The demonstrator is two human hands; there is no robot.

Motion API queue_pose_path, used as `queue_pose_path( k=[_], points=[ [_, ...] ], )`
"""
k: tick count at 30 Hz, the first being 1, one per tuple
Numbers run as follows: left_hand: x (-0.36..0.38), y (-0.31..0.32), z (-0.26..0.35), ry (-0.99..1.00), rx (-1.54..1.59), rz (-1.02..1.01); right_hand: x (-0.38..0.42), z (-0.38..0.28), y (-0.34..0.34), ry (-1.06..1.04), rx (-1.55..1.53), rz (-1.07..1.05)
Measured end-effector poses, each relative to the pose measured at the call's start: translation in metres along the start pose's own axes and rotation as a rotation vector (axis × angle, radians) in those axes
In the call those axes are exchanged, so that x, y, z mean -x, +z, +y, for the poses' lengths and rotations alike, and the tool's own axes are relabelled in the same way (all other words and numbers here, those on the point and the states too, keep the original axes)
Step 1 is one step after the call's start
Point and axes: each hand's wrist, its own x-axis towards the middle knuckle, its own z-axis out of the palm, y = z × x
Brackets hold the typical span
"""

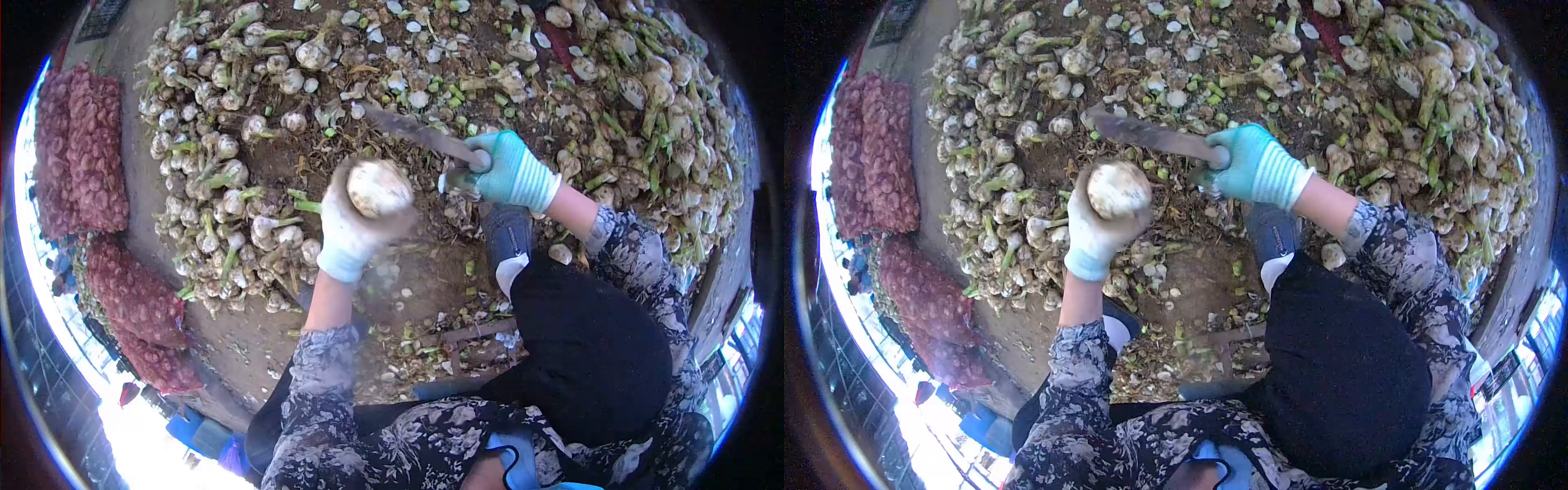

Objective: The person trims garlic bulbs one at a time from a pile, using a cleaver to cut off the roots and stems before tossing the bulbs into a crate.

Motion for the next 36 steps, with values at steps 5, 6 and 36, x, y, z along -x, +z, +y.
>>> queue_pose_path(
  k=[5, 6, 36],
  points=[
    [-0.013, 0.014, 0.011, -0.027, 1.046, 0.124, 0.017, -0.029, 0.046, 0.197, -0.754, -0.015],
    [-0.022, 0.015, 0.005, 0.002, 1.166, 0.226, 0.018, -0.024, 0.060, 0.189, -0.697, -0.039],
    [-0.002, 0.126, 0.141, 0.332, 1.019, 0.017, 0.012, 0.145, 0.184, 0.096, -0.146, -0.080]
  ],
)
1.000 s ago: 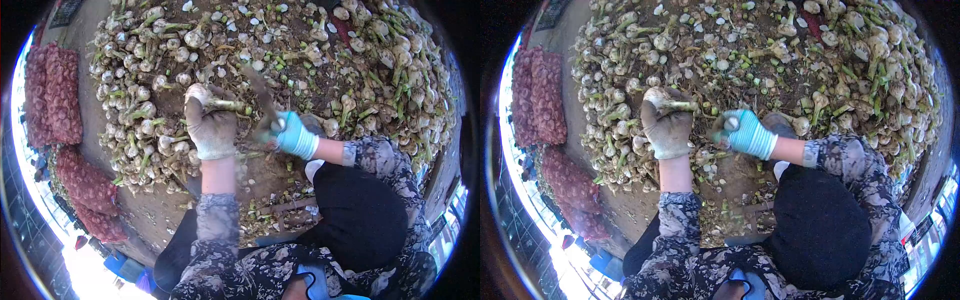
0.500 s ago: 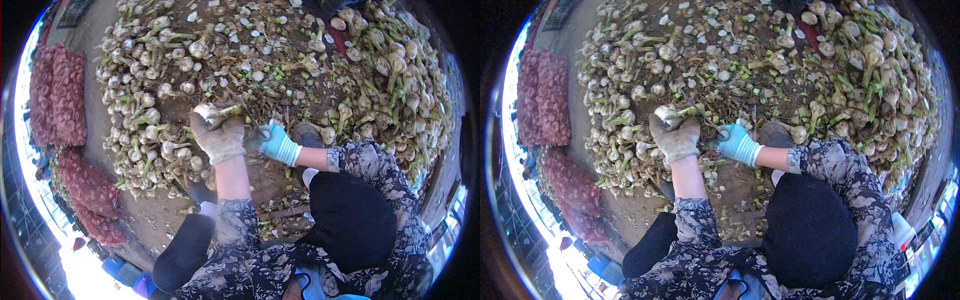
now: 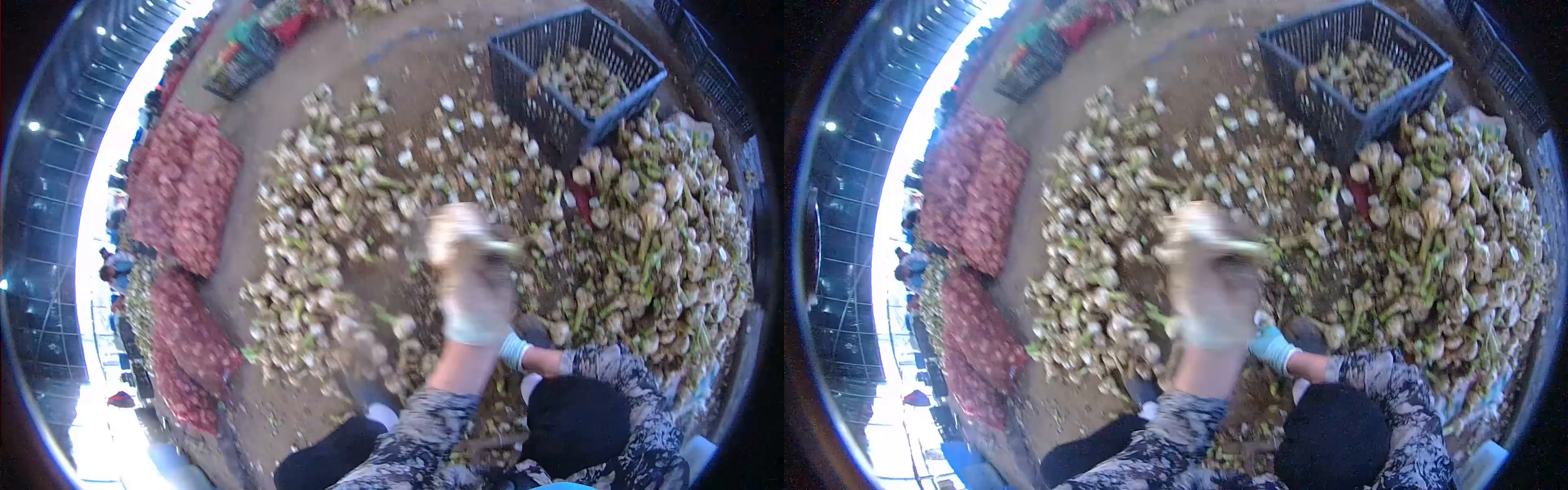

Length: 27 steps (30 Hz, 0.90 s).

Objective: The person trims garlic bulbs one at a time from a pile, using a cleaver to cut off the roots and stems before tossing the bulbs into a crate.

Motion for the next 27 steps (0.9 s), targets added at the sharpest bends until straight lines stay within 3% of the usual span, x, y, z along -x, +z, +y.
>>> queue_pose_path(
  k=[1, 2, 4, 5, 7, 8, 9, 10, 11, 13, 14, 15, 17, 18, 19, 22, 27],
  points=[
    [0.009, 0.016, -0.011, -0.282, -0.151, -0.066, -0.031, 0.047, 0.032, -0.254, -0.255, 0.157],
    [0.015, 0.033, -0.028, -0.338, -0.231, -0.215, -0.047, 0.029, 0.021, -0.330, -0.208, 0.204],
    [0.014, 0.065, -0.058, -0.176, -0.297, -0.643, -0.051, 0.008, 0.013, -0.434, -0.129, 0.280],
    [0.008, 0.066, -0.060, -0.136, -0.384, -0.693, -0.040, -0.005, 0.010, -0.469, -0.094, 0.309],
    [-0.016, 0.037, -0.043, -0.120, -0.696, -0.507, -0.017, -0.038, -0.020, -0.544, -0.006, 0.372],
    [-0.028, 0.008, -0.036, -0.192, -0.646, -0.245, 0.026, -0.108, -0.077, 0.184, -0.187, -0.084],
    [-0.040, -0.021, -0.028, -0.236, -0.559, 0.024, 0.021, -0.096, -0.078, 0.181, 0.122, -0.127],
    [-0.041, -0.045, -0.009, -0.156, -0.772, 0.134, 0.017, -0.081, -0.075, 0.183, 0.135, -0.082],
    [-0.055, -0.108, 0.000, -0.274, -0.609, 0.187, 0.020, -0.073, -0.072, 0.195, 0.145, -0.054],
    [-0.056, -0.213, 0.024, -0.421, -0.357, 0.398, 0.023, -0.059, -0.072, -0.061, 0.342, -0.040],
    [-0.045, -0.226, 0.037, -0.470, -0.527, 0.465, 0.027, -0.073, -0.081, -0.187, 0.444, -0.014],
    [-0.048, -0.238, 0.038, -0.511, -0.369, 0.653, 0.026, -0.091, -0.088, 0.355, 0.032, -0.111],
    [-0.064, -0.240, 0.038, -0.489, -0.033, 0.998, 0.026, -0.088, -0.080, 0.398, -0.523, 0.089],
    [-0.076, -0.235, 0.037, -0.437, 0.136, 1.149, 0.025, -0.078, -0.076, 0.422, -0.485, 0.108],
    [-0.090, -0.223, 0.036, -0.437, -0.025, 1.147, 0.028, -0.103, -0.090, 0.470, -0.489, 0.069],
    [-0.139, -0.237, 0.030, -0.349, -0.023, 1.311, 0.031, -0.125, -0.100, 0.398, -0.557, 0.076],
    [-0.179, -0.275, 0.018, -0.349, -0.071, 1.233, 0.030, -0.115, -0.100, 0.426, -0.503, 0.131]
  ],
)
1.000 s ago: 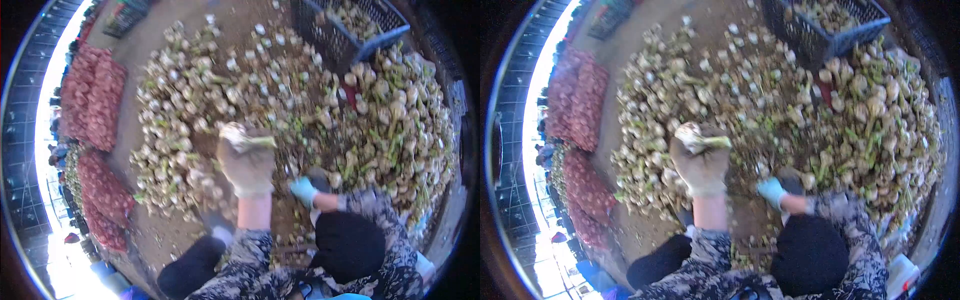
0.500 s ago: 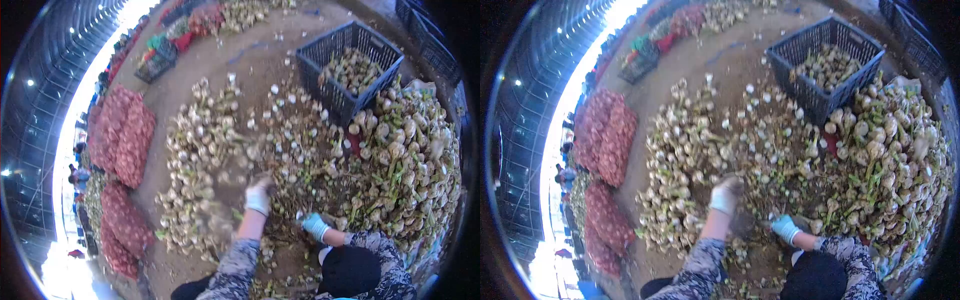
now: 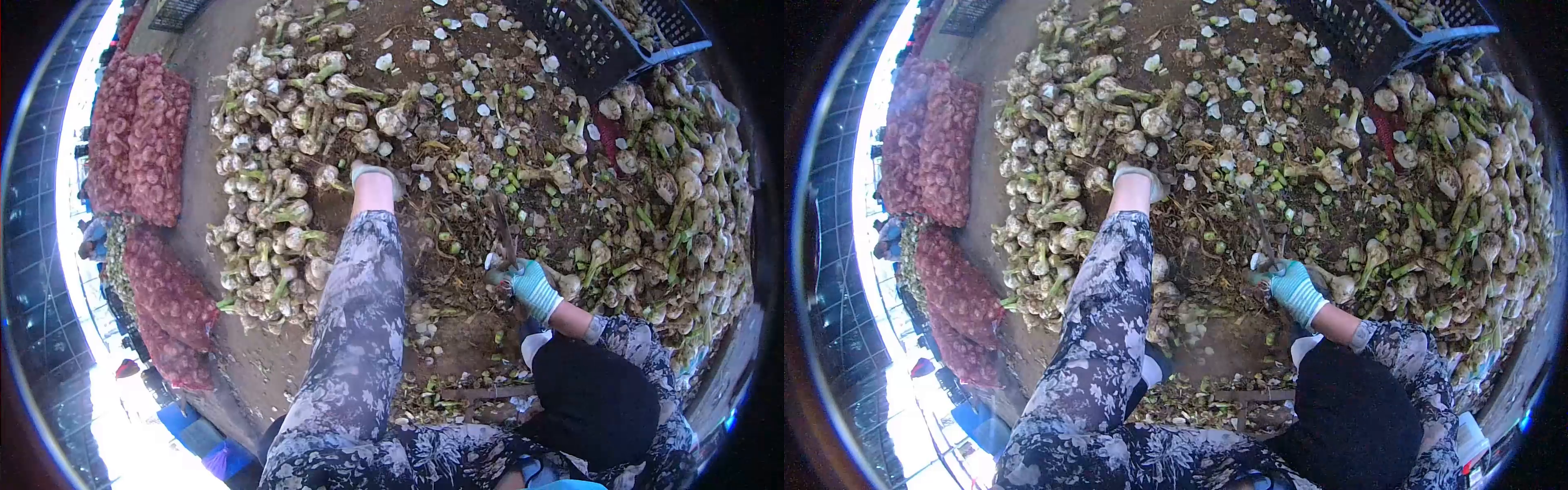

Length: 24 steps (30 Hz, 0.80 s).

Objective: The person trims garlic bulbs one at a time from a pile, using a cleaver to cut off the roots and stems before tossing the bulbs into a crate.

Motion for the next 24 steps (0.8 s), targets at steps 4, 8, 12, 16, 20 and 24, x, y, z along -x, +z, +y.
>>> queue_pose_path(
  k=[4, 8, 12, 16, 20, 24],
  points=[
    [-0.014, -0.019, -0.001, 0.220, -0.102, 0.003, 0.002, -0.018, -0.002, 0.045, -0.338, -0.019],
    [0.035, -0.079, -0.025, 0.892, -0.305, -0.354, -0.021, -0.005, -0.021, -0.202, -0.047, 0.146],
    [0.080, -0.131, -0.056, 0.989, -0.614, -0.674, 0.000, -0.045, -0.029, -0.225, 0.293, -0.060],
    [0.118, -0.159, -0.088, 0.829, -0.716, -0.918, 0.014, -0.064, -0.020, -0.536, 0.719, -0.248],
    [0.098, -0.160, -0.096, 0.734, -0.827, -0.883, 0.025, -0.068, -0.013, -0.588, 0.902, -0.294],
    [0.096, -0.162, -0.083, 0.129, -0.317, -0.795, 0.025, -0.055, -0.012, -0.419, 0.283, -0.107]
  ],
)
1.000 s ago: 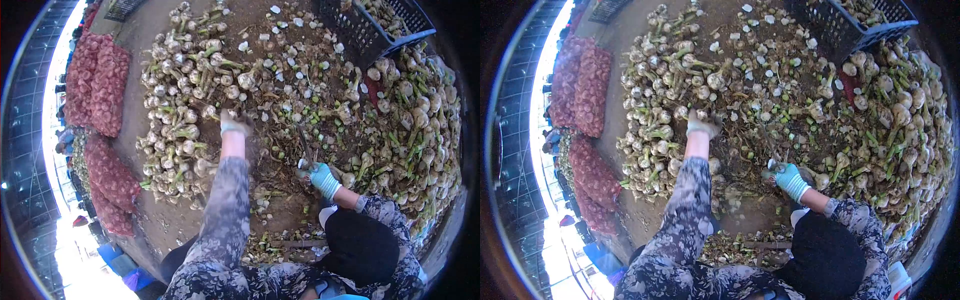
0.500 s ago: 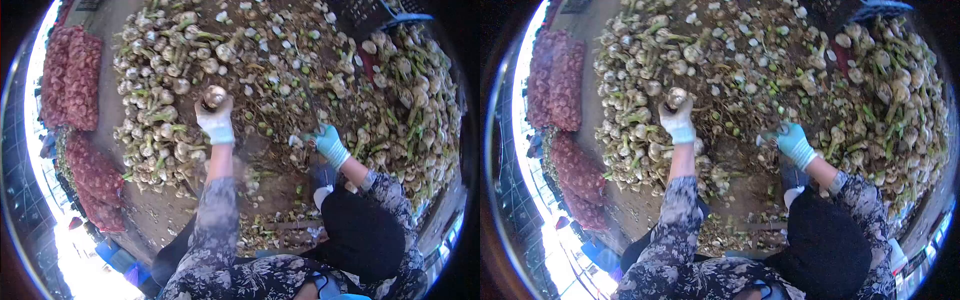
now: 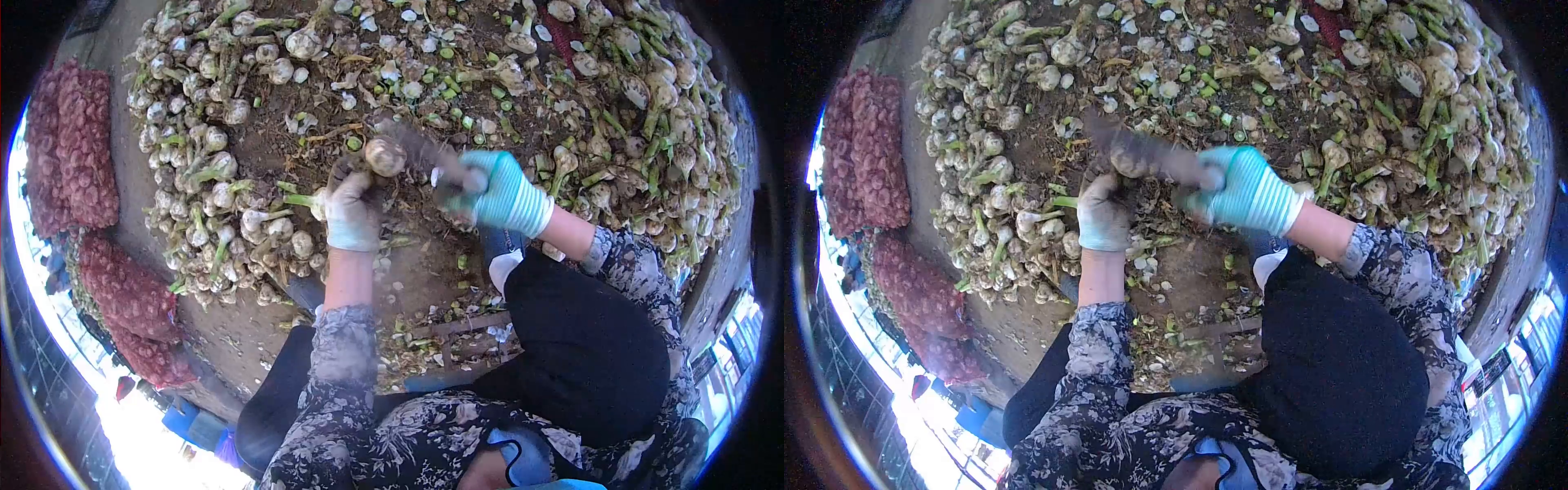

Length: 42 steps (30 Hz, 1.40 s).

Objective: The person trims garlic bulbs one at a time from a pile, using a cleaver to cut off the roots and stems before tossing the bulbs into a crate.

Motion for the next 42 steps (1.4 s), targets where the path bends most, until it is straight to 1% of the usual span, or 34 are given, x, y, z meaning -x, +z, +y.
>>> queue_pose_path(
  k=[1, 2, 4, 5, 6, 8, 9, 11, 12, 13, 14, 15, 16, 17, 18, 20, 21, 22, 23, 24, 25, 26, 28, 30, 31, 34, 35, 38, 39, 41, 42],
  points=[
    [0.001, -0.001, -0.003, -0.097, 0.078, 0.047, -0.006, 0.000, 0.000, 0.133, -0.233, 0.070],
    [0.002, 0.001, -0.007, -0.110, 0.048, 0.008, -0.015, -0.002, 0.000, 0.269, -0.465, 0.146],
    [0.006, 0.007, -0.018, -0.141, -0.008, -0.072, -0.023, 0.011, -0.001, 0.281, -0.672, 0.141],
    [0.009, 0.014, -0.023, -0.086, -0.130, -0.036, -0.026, 0.018, -0.001, 0.282, -0.776, 0.140],
    [0.012, 0.015, -0.025, 0.103, -0.495, -0.031, -0.029, 0.025, -0.001, 0.279, -0.613, 0.144],
    [0.015, 0.024, -0.022, 0.249, -0.899, -0.002, -0.032, 0.025, 0.002, 0.269, -0.287, 0.143],
    [0.019, 0.030, -0.019, 0.289, -1.127, 0.023, -0.028, 0.016, 0.004, 0.251, -0.299, 0.193],
    [0.027, 0.040, -0.014, 0.369, -1.584, 0.075, -0.019, 0.008, 0.008, 0.227, -0.383, 0.162],
    [0.022, 0.032, -0.017, 0.410, -1.436, 0.028, -0.018, 0.005, 0.009, 0.213, -0.426, 0.145],
    [0.011, 0.018, -0.024, 0.449, -1.286, -0.018, -0.014, 0.004, 0.003, 0.224, -0.283, 0.068],
    [0.005, 0.010, -0.026, 0.486, -1.135, -0.063, -0.012, -0.006, -0.004, 0.212, -0.279, -0.005],
    [0.011, 0.017, -0.022, 0.371, -0.943, -0.034, -0.010, -0.018, -0.011, 0.200, -0.275, -0.077],
    [0.014, 0.024, -0.014, 0.306, -0.929, -0.076, -0.008, -0.023, -0.016, 0.188, -0.269, -0.147],
    [0.019, 0.034, -0.008, 0.261, -0.849, -0.089, -0.014, -0.016, -0.017, 0.131, -0.194, -0.109],
    [0.023, 0.041, -0.003, 0.217, -0.767, -0.101, -0.013, -0.014, -0.025, 0.138, -0.182, -0.034],
    [0.023, 0.042, 0.005, 0.181, -0.821, -0.139, -0.014, -0.016, -0.031, 0.170, -0.090, 0.043],
    [0.021, 0.042, 0.008, 0.165, -0.847, -0.160, -0.009, -0.022, -0.032, 0.087, 0.070, -0.017],
    [0.019, 0.036, 0.006, 0.095, -0.679, -0.146, -0.001, -0.030, -0.031, 0.005, 0.228, -0.077],
    [0.017, 0.032, 0.003, 0.025, -0.512, -0.134, 0.001, -0.028, -0.025, -0.174, 0.342, -0.058],
    [0.016, 0.028, 0.001, -0.046, -0.347, -0.124, 0.001, -0.030, -0.023, -0.214, 0.520, -0.104],
    [0.021, 0.024, 0.000, -0.170, 0.165, -0.127, -0.001, -0.031, -0.021, -0.212, 0.596, -0.132],
    [0.025, 0.030, 0.001, 0.033, -0.326, -0.255, -0.003, -0.032, -0.020, -0.212, 0.673, -0.158],
    [0.024, 0.017, -0.003, 0.160, -0.515, -0.300, -0.004, -0.037, -0.021, -0.162, 0.697, -0.219],
    [0.022, 0.022, 0.008, 0.242, -0.833, -0.305, -0.005, -0.046, -0.021, -0.116, 0.751, -0.305],
    [0.021, 0.024, 0.011, 0.282, -0.990, -0.303, -0.004, -0.051, -0.021, -0.118, 0.746, -0.302],
    [0.032, 0.024, 0.004, 0.113, -0.329, -0.189, -0.002, -0.052, -0.019, -0.163, 0.724, -0.264],
    [0.043, 0.029, -0.004, 0.317, -0.442, -0.228, -0.001, -0.050, -0.019, -0.184, 0.718, -0.240],
    [0.041, 0.029, -0.002, 0.256, -0.417, -0.226, -0.001, -0.051, -0.019, -0.146, 0.742, -0.286],
    [0.042, 0.029, 0.002, 0.147, -0.363, -0.163, 0.000, -0.048, -0.020, -0.157, 0.752, -0.312],
    [0.041, 0.032, 0.002, 0.481, -0.924, -0.275, 0.002, -0.040, -0.024, -0.136, 0.752, -0.235],
    [0.043, 0.033, 0.004, 0.592, -0.997, -0.309, -0.003, -0.034, -0.031, -0.135, 0.760, -0.189]
  ],
)
